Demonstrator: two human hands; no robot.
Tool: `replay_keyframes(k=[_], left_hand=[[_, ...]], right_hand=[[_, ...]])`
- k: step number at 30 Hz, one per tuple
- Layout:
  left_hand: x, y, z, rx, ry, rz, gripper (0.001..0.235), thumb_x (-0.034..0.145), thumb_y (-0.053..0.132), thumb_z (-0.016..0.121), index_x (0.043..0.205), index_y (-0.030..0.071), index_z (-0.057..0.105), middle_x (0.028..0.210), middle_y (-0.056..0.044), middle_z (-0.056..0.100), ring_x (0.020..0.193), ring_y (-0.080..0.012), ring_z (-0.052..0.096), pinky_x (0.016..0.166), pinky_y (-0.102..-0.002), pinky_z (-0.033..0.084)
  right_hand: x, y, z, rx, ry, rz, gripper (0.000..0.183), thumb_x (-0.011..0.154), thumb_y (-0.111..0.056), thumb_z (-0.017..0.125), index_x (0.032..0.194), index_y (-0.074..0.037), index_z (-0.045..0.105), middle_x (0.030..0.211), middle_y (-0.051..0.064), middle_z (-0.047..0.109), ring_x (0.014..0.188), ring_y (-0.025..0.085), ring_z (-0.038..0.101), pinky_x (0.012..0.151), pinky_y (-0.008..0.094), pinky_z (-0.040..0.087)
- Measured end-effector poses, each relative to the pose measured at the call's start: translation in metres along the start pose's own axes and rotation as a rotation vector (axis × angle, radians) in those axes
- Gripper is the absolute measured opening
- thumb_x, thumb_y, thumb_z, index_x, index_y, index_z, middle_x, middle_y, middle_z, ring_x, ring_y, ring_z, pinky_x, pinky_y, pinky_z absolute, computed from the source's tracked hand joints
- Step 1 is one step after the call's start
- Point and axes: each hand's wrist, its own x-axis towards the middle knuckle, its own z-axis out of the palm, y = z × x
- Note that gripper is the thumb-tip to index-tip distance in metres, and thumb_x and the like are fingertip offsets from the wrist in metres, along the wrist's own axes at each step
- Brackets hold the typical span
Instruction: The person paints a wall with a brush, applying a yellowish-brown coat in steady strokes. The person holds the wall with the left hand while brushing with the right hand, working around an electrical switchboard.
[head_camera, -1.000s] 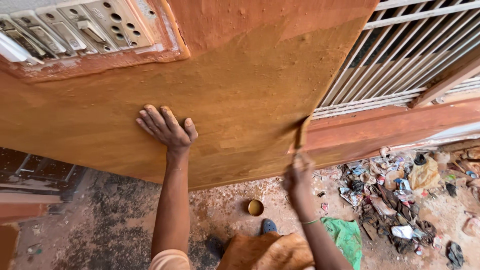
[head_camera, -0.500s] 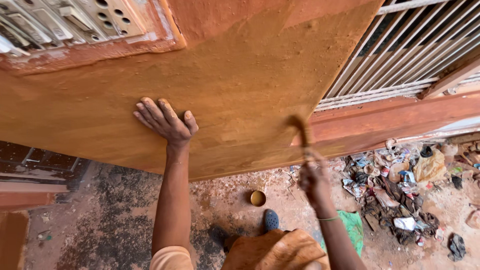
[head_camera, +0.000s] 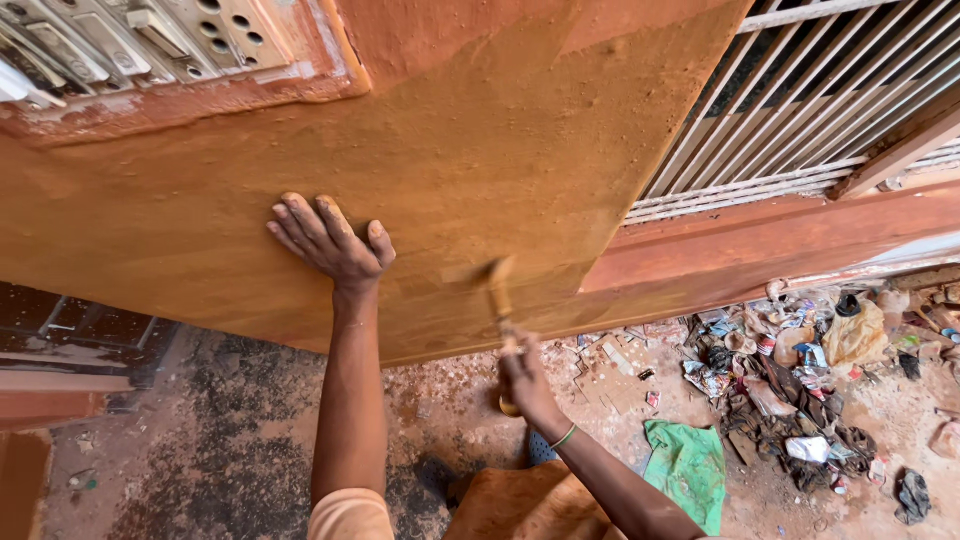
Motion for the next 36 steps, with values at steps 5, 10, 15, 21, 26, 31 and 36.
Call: replay_keyframes(k=[5, 10, 15, 21, 26, 31, 36], left_hand=[[0.000, 0.001, 0.002, -0.006, 0.016, 0.003, 0.070, 0.113, 0.049, 0.034, 0.166, 0.005, 0.021, 0.170, -0.022, 0.016, 0.159, -0.0426, 0.014, 0.130, -0.063, 0.011], [0.001, 0.001, 0.001, 0.003, 0.036, 0.006, 0.069, 0.112, 0.049, 0.032, 0.166, 0.006, 0.022, 0.170, -0.022, 0.016, 0.160, -0.0414, 0.014, 0.130, -0.063, 0.011], [0.002, 0.000, 0.003, -0.010, 0.034, 0.004, 0.069, 0.112, 0.049, 0.033, 0.165, 0.006, 0.022, 0.170, -0.021, 0.016, 0.160, -0.0405, 0.014, 0.130, -0.062, 0.010], [0.001, 0.000, 0.002, -0.014, 0.041, 0.005, 0.068, 0.112, 0.049, 0.034, 0.165, 0.006, 0.024, 0.170, -0.021, 0.018, 0.159, -0.0404, 0.015, 0.130, -0.062, 0.011], [0.001, 0.000, 0.001, -0.012, 0.060, 0.000, 0.068, 0.111, 0.048, 0.033, 0.164, 0.006, 0.025, 0.170, -0.021, 0.019, 0.159, -0.0396, 0.016, 0.130, -0.062, 0.012], [0.002, 0.000, 0.000, -0.014, 0.061, 0.009, 0.068, 0.112, 0.049, 0.034, 0.164, 0.006, 0.025, 0.169, -0.021, 0.020, 0.159, -0.0395, 0.016, 0.130, -0.062, 0.012], [0.001, -0.002, 0.001, -0.014, 0.061, 0.009, 0.068, 0.112, 0.049, 0.033, 0.165, 0.007, 0.024, 0.170, -0.019, 0.018, 0.160, -0.0380, 0.014, 0.131, -0.061, 0.011]], right_hand=[[0.007, 0.014, -0.006, 0.023, -0.126, 0.131, 0.043, 0.106, -0.017, 0.042, 0.147, -0.028, 0.041, 0.068, -0.005, 0.045, 0.049, 0.007, 0.040, 0.039, 0.018, 0.037], [0.011, 0.017, -0.071, 0.329, 0.246, 0.149, 0.036, 0.101, -0.013, 0.050, 0.135, -0.024, 0.054, 0.071, -0.002, 0.053, 0.049, 0.009, 0.039, 0.037, 0.019, 0.033], [-0.004, 0.013, -0.123, 0.546, 0.467, -0.093, 0.030, 0.105, -0.019, 0.050, 0.135, -0.021, 0.047, 0.062, -0.007, 0.039, 0.047, 0.005, 0.034, 0.036, 0.018, 0.030], [0.014, -0.004, -0.055, 0.353, 0.455, -0.012, 0.020, 0.112, -0.033, 0.042, 0.109, -0.013, 0.043, 0.061, -0.003, 0.037, 0.044, 0.008, 0.033, 0.034, 0.021, 0.029], [-0.001, -0.001, 0.045, 0.086, 0.055, 0.239, 0.018, 0.100, -0.021, 0.042, 0.118, -0.022, 0.046, 0.066, 0.000, 0.050, 0.046, 0.012, 0.043, 0.036, 0.022, 0.037], [0.014, 0.000, 0.050, 0.029, -0.159, 0.214, 0.032, 0.100, -0.025, 0.047, 0.131, -0.023, 0.053, 0.068, -0.001, 0.050, 0.049, 0.009, 0.043, 0.039, 0.020, 0.038], [0.021, -0.013, -0.042, 0.161, 0.130, 0.192, 0.027, 0.099, -0.029, 0.054, 0.124, -0.022, 0.062, 0.068, -0.005, 0.048, 0.049, 0.006, 0.036, 0.038, 0.018, 0.033]])
